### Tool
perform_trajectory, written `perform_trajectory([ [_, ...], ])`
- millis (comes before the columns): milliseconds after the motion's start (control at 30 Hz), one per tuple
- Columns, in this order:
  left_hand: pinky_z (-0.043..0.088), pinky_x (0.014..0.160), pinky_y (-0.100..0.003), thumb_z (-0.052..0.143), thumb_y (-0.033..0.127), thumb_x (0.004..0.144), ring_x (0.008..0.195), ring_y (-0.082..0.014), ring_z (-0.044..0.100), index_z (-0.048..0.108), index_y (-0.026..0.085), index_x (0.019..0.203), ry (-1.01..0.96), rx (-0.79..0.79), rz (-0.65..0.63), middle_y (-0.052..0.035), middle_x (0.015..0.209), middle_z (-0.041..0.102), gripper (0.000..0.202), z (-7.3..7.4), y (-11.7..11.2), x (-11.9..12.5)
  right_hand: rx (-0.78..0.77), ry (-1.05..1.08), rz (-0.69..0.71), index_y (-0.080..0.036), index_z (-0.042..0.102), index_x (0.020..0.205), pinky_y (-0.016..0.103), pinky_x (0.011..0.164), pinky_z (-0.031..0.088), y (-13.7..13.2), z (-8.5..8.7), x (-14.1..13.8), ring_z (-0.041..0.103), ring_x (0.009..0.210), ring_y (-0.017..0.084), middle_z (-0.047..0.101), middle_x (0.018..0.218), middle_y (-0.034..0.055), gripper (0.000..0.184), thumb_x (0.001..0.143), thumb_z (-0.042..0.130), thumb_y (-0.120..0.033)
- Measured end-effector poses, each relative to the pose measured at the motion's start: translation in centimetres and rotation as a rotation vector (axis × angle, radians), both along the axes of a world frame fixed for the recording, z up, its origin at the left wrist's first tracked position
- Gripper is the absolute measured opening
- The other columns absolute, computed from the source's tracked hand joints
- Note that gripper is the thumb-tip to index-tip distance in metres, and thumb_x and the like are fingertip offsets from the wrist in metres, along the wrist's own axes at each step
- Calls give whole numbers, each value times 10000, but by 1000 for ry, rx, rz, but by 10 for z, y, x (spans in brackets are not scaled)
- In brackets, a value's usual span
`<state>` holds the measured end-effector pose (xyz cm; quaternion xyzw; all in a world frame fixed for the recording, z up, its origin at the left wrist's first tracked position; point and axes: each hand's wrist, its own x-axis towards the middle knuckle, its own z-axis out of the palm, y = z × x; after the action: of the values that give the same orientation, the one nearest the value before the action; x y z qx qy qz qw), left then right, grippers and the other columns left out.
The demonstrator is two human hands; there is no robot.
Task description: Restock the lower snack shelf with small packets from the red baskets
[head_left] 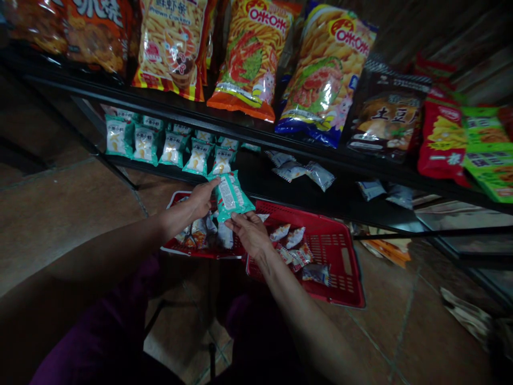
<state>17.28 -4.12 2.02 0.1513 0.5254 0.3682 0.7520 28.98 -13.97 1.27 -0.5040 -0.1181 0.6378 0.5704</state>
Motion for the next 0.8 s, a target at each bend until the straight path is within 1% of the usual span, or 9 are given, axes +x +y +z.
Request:
perform_trajectory([
  [133, 500, 595, -292, 612, 273, 819, 577, -166, 616, 635, 156, 796, -51, -30, -9, -43, 652, 671, 121, -3, 3, -3, 8, -4, 11, -193, 474, 536, 291, 663, 565, -1, 2, -1, 601, 575, 95, 575, 541, -88, 452, 406, 898, -276],
  [267, 497, 617, -286, 611, 290, 815, 574, -155, 619, 643, 134, 811, -134, 46, -16, -57, 703, 687, 159, 3, 9, -7, -33, -50, 87, -185, 547, 567, 292, 668, 556, -4, 0, 1, 612, 569, 100, 615, 571, -68, 383, 434, 889, -292],
  [367, 492, 612, -275, 624, 238, 789, 555, -148, 611, 638, 115, 836, -147, 114, -11, -52, 653, 677, 133, 8, 12, -9, -82, -85, 130, -175, 574, 581, 290, 690, 550, -7, -1, 1, 635, 599, 116, 645, 598, -41, 374, 433, 889, -315],
  [433, 494, 608, -265, 640, 188, 761, 557, -146, 612, 625, 119, 822, -131, 160, 32, -37, 626, 670, 93, 8, 12, -9, -79, -82, 88, -181, 572, 595, 288, 699, 547, -9, 0, 0, 644, 626, 121, 654, 626, -42, 376, 445, 885, -327],
  [533, 504, 608, -264, 638, 162, 757, 592, -149, 624, 618, 129, 796, -130, 194, 71, -39, 667, 682, 55, 7, 12, -10, -44, -73, -8, -197, 591, 655, 278, 706, 542, -8, 0, 0, 640, 657, 110, 671, 705, -48, 353, 491, 868, -341],
  [667, 518, 638, -273, 625, 148, 758, 624, -146, 629, 643, 129, 794, -168, 199, 33, -52, 724, 692, 45, 2, 13, -12, -14, -108, -57, -209, 622, 706, 282, 737, 530, -5, -2, 3, 634, 699, 110, 692, 789, -34, 319, 521, 854, -325],
  [800, 500, 583, -252, 675, 147, 703, 584, -133, 606, 649, 139, 728, -83, 231, -22, -48, 691, 674, 37, 1, 17, -21, 1, -127, -72, -206, 642, 684, 277, 723, 518, -4, -5, 7, 626, 708, 117, 695, 784, -21, 275, 527, 844, -307],
])
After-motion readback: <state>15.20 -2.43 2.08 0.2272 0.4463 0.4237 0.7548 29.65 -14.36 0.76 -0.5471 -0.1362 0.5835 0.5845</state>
